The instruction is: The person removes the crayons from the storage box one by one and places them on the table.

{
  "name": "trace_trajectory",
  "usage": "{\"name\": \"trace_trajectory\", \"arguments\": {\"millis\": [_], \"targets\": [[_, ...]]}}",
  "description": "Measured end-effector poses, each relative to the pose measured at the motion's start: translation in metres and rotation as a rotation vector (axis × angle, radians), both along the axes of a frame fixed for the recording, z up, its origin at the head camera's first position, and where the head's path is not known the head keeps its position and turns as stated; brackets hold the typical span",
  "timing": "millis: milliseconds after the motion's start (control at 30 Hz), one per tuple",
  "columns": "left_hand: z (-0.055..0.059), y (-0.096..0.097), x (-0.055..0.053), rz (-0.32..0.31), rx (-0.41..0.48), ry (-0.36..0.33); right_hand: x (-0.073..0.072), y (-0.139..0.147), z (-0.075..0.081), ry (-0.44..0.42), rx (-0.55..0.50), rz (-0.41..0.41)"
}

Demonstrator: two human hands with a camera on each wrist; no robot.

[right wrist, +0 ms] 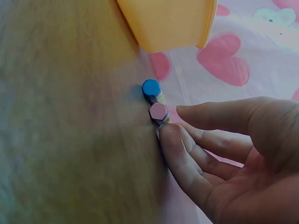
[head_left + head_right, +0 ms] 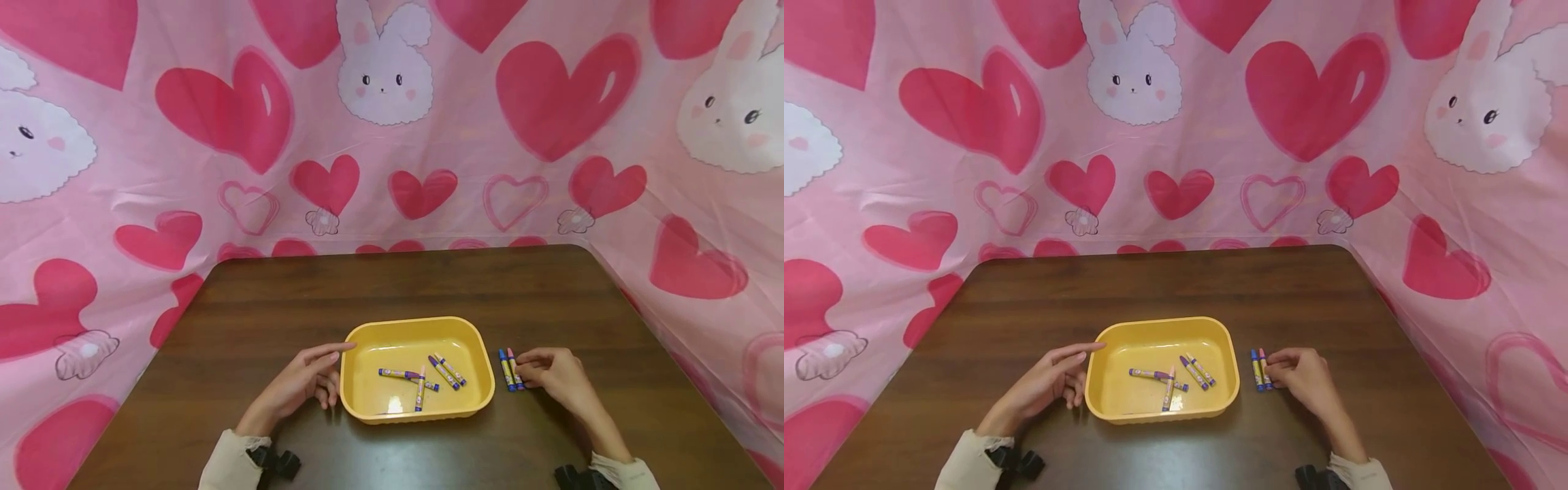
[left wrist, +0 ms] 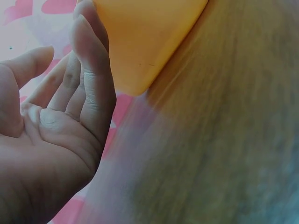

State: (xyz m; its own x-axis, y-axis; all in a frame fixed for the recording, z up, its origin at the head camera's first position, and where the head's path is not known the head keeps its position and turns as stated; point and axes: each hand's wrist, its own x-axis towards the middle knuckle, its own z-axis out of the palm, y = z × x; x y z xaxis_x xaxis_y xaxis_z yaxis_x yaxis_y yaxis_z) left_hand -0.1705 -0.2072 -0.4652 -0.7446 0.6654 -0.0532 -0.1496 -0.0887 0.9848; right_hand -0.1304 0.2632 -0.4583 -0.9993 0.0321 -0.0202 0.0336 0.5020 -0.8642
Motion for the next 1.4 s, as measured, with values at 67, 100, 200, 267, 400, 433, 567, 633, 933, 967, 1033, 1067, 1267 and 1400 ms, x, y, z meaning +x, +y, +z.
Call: {"name": "trace_trajectory", "arguments": {"millis": [67,100,200,267,400,433,567,633,933,967,1033,1067,1267,1400], "targets": [[0.0,0.0,0.0,0.0,0.0,-0.002,-0.001,0.0,-0.001,0.009,0.034,0.005],[0.0,-0.001,0.0,0.0,0.0,-0.001,-0.001,0.0,-0.001,0.013,0.05,0.006],[-0.001,-0.001,0.0,0.002,-0.001,0.0,-0.002,0.0,-0.002,0.021,0.098,0.02],[-0.001,-0.001,0.0,0.003,-0.002,0.002,-0.002,0.0,-0.001,0.021,0.129,0.027],[-0.001,0.0,0.0,0.004,-0.006,0.001,0.0,-0.001,0.0,0.016,0.167,0.039],[0.0,0.0,-0.001,0.005,-0.006,0.0,0.0,-0.001,0.001,0.016,0.172,0.04],[0.0,-0.001,0.0,0.008,-0.009,-0.003,0.001,-0.003,0.002,0.014,0.151,0.048],[0.0,-0.001,0.0,0.009,-0.01,-0.004,0.001,-0.003,0.002,0.018,0.137,0.052],[0.0,-0.001,0.0,0.006,-0.004,-0.007,0.002,0.0,0.003,0.092,0.091,0.037],[0.0,-0.001,0.0,0.007,-0.005,-0.006,0.002,0.0,0.003,0.111,0.086,0.032],[0.0,-0.001,0.0,0.007,-0.007,-0.002,0.003,0.0,0.003,0.129,0.049,0.029],[0.0,-0.002,0.0,0.009,-0.008,0.0,0.003,0.0,0.004,0.136,0.009,0.036],[-0.001,-0.003,0.002,0.014,0.005,-0.006,0.005,-0.005,0.011,0.124,-0.247,0.11],[0.0,0.0,0.0,0.005,0.013,-0.009,0.007,-0.015,0.023,0.168,-0.244,0.141]]}}
